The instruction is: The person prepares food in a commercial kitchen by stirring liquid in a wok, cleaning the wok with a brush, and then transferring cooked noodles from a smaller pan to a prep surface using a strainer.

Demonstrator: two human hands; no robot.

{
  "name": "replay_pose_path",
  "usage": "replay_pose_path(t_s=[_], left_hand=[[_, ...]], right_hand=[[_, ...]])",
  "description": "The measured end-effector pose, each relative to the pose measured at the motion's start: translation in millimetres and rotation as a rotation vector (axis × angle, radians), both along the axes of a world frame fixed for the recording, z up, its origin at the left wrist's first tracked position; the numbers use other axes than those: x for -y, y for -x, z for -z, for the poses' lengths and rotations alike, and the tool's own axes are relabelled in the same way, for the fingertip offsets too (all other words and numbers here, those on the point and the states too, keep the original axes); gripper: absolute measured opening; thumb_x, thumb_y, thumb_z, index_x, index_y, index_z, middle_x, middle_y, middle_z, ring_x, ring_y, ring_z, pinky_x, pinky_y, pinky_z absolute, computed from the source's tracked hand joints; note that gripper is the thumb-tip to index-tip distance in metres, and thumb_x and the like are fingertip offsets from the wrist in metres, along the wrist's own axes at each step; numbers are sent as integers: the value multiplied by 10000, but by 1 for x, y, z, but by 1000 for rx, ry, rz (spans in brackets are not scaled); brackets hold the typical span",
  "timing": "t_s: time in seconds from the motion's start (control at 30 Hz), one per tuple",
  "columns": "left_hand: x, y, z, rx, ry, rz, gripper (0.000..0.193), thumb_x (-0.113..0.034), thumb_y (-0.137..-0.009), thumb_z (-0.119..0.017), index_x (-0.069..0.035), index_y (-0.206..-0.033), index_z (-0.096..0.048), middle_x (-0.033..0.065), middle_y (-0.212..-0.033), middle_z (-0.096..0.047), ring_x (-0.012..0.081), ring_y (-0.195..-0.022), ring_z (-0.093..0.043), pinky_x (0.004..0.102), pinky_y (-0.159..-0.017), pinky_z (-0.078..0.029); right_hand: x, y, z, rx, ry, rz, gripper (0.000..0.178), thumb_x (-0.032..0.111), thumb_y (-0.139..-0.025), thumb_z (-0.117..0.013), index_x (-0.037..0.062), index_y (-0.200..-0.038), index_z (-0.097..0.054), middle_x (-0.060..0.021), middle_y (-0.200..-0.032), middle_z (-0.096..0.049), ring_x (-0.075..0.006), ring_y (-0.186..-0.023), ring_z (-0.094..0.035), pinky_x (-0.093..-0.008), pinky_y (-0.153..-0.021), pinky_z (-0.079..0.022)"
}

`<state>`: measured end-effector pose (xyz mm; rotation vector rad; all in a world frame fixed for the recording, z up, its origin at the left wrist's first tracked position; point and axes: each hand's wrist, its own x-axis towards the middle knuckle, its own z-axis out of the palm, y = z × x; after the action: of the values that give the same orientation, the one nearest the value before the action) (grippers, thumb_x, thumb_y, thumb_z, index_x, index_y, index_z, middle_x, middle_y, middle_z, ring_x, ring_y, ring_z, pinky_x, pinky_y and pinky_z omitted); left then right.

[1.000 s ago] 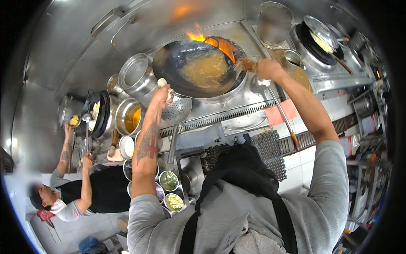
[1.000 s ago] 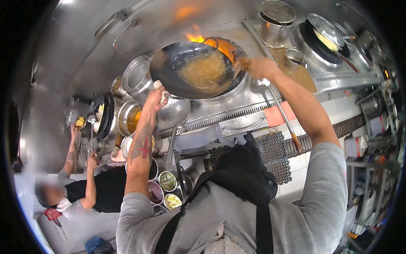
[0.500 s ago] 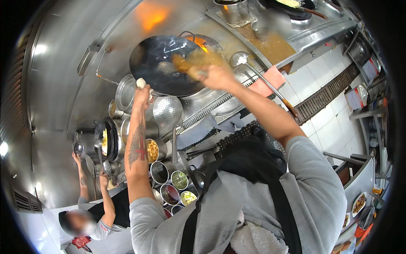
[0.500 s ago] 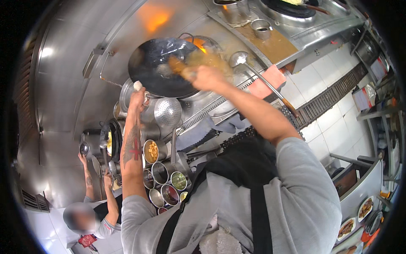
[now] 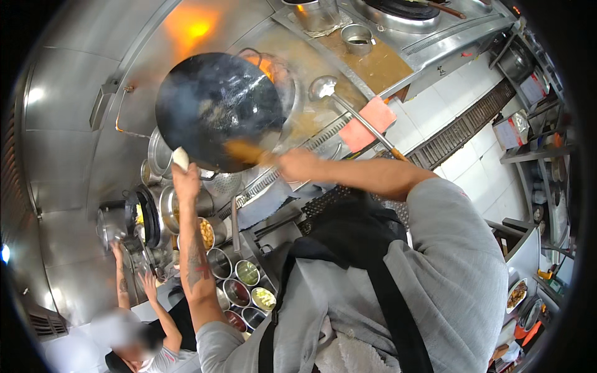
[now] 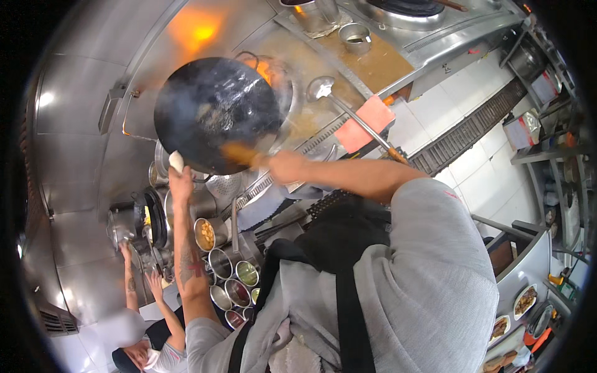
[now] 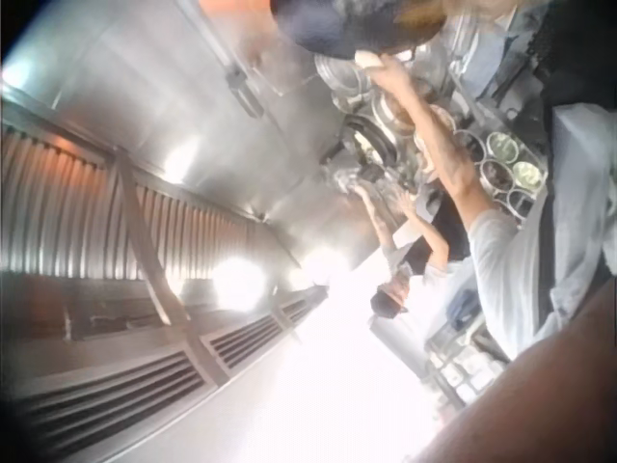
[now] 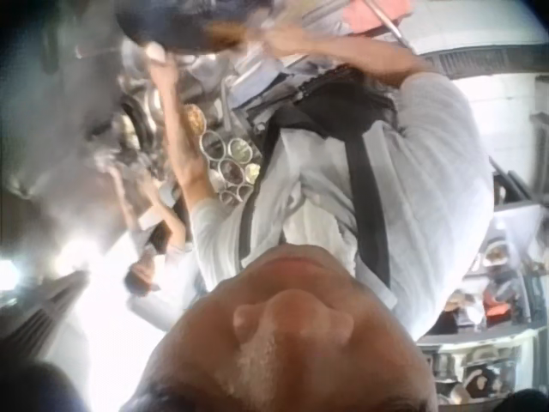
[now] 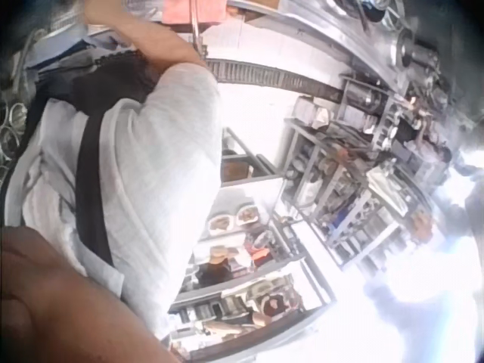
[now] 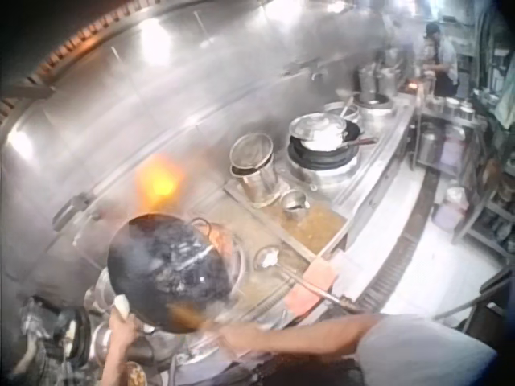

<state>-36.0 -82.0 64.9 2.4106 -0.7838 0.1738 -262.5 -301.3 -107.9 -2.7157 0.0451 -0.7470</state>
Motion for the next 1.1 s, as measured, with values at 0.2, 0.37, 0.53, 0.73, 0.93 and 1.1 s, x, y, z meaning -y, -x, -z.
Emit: replay_pose_path(t_s=[0.2, 0.37, 0.53, 0.73, 0.93, 1.1], left_hand=[[-1, -11, 19, -992, 470, -164, 141, -125, -927, -500, 14, -940, -520, 140, -736, -599, 189, -495, -519, 282, -363, -355], [20, 8, 108, -1287, 926, -196, 144, -207, -973, -489, -63, -983, -491, 82, -782, -559, 192, -541, -515, 308, -403, -390], [184, 80, 146, -1197, 1226, -373, 79, -163, -958, -498, -85, -967, -486, 76, -780, -545, 208, -576, -529, 347, -438, -432], [176, 54, 174, -1290, 1302, -493, 125, -201, -950, -482, -80, -983, -489, 110, -831, -560, 253, -600, -547, 392, -471, -454], [103, 85, 171, -1494, 1016, -124, 291, -375, -958, -495, -89, -966, -548, 83, -757, -590, 211, -614, -585, 349, -473, -461], [38, 95, 164, -1480, 957, -117, 327, -330, -952, -494, -39, -1097, -529, 131, -868, -637, 239, -704, -625, 376, -576, -519]], right_hand=[[167, 25, -25, -328, -386, 538, 350, 304, -880, -555, 107, -1154, -648, -220, -873, -691, -351, -739, -686, -459, -726, -549], [137, 111, -49, -472, -547, 239, 376, 350, -873, -532, 218, -1209, -637, -212, -953, -686, -413, -838, -661, -490, -801, -525], [121, 113, 47, -626, -77, 457, 457, 277, -860, -590, 96, -1279, -572, -256, -922, -667, -392, -885, -653, -469, -778, -518], [93, 244, 70, -743, -271, 766, 405, 301, -840, -664, -55, -1032, -643, -263, -1012, -652, -425, -849, -655, -502, -736, -525], [81, 238, 25, -438, -1153, 715, 333, 299, -862, -726, 59, -743, -528, 0, -522, -470, -115, -426, -446, -294, -405, -373], [114, 48, -86, -449, -1387, 153, 258, 304, -911, -665, 73, -891, -551, 12, -574, -481, -83, -457, -473, -247, -402, -369]])
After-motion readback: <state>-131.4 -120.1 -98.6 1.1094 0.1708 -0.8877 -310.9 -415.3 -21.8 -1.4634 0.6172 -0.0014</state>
